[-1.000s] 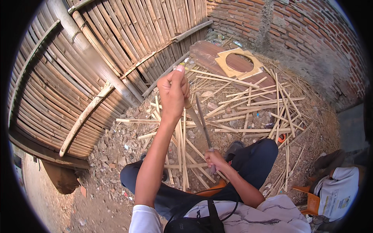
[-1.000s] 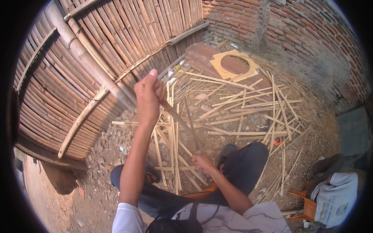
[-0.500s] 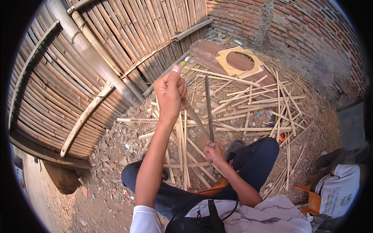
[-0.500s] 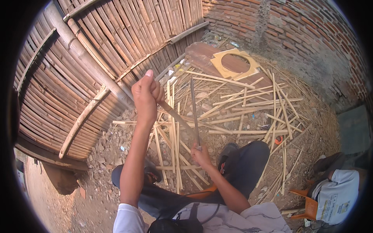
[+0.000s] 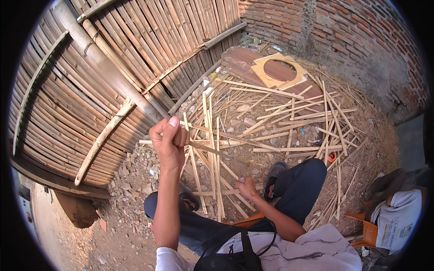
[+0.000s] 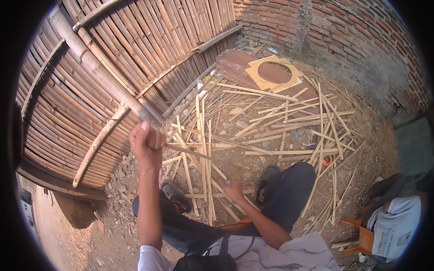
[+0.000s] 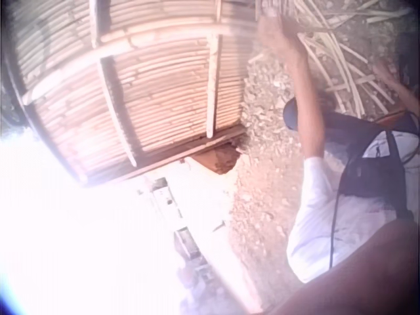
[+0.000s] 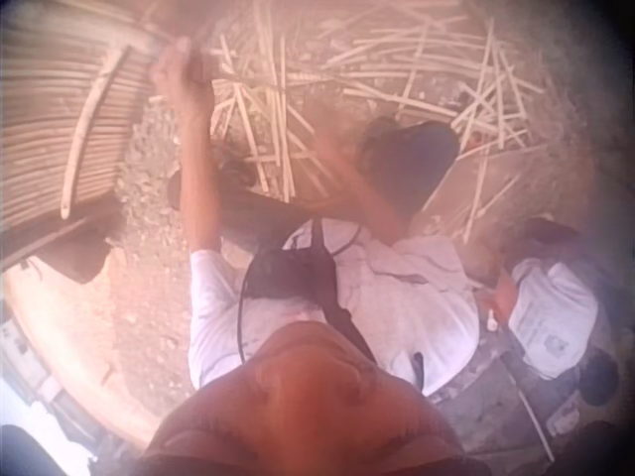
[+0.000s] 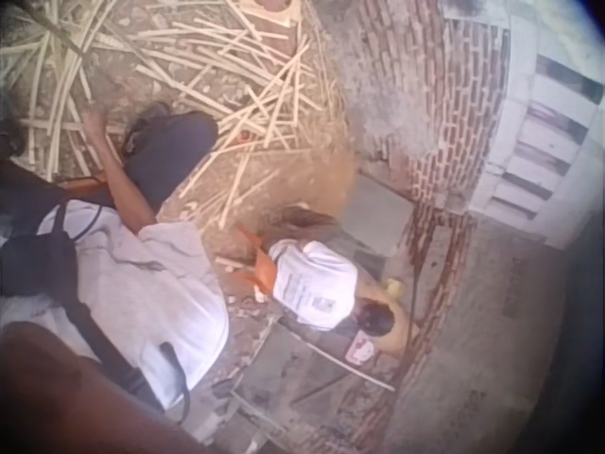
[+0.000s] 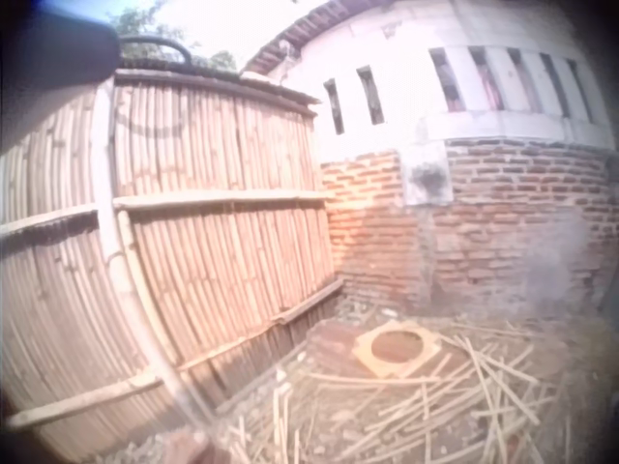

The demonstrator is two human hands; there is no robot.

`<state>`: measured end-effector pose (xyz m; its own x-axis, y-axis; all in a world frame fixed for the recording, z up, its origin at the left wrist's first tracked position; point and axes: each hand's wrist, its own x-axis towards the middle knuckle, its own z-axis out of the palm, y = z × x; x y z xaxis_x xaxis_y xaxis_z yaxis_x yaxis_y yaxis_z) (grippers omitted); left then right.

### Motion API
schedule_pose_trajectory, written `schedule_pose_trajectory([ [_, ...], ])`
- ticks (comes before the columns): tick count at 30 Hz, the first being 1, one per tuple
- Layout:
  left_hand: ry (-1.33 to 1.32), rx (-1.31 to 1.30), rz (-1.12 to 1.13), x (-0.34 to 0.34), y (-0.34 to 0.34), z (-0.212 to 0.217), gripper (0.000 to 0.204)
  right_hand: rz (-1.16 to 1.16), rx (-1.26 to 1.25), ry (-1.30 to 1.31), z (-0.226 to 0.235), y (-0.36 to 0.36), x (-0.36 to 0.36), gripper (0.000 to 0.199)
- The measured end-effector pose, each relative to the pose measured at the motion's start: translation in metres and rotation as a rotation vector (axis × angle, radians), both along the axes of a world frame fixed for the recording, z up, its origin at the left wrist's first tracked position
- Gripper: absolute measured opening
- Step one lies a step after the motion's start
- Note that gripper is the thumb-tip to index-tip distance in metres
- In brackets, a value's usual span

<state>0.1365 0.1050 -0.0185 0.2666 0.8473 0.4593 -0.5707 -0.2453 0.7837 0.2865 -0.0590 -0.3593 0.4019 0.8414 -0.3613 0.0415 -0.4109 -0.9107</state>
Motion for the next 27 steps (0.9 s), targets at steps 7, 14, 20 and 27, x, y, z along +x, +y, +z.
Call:
schedule_pose_trajectory([
  [7, -0.26, 0.247, 0.096, -0.095, -0.047, 0.046, 0.043, 0.034, 0.248, -0.343, 0.069, 0.019, -0.004, 0.031],
  [14, -0.451, 0.352, 0.056, -0.202, -0.093, 0.07, 0.047, 0.067, 0.007, -0.544, 0.112, 0.064, 0.07, 0.033],
  [20, -0.474, 0.393, 0.054, -0.183, -0.094, 0.058, 0.056, 0.185, 0.304, -0.651, 0.185, 0.063, 0.015, 0.025],
  [27, -0.534, 0.326, 0.228, -0.276, -0.11, 0.066, 0.054, 0.005, -0.117, -0.762, 0.114, 0.096, 0.155, 0.028],
])
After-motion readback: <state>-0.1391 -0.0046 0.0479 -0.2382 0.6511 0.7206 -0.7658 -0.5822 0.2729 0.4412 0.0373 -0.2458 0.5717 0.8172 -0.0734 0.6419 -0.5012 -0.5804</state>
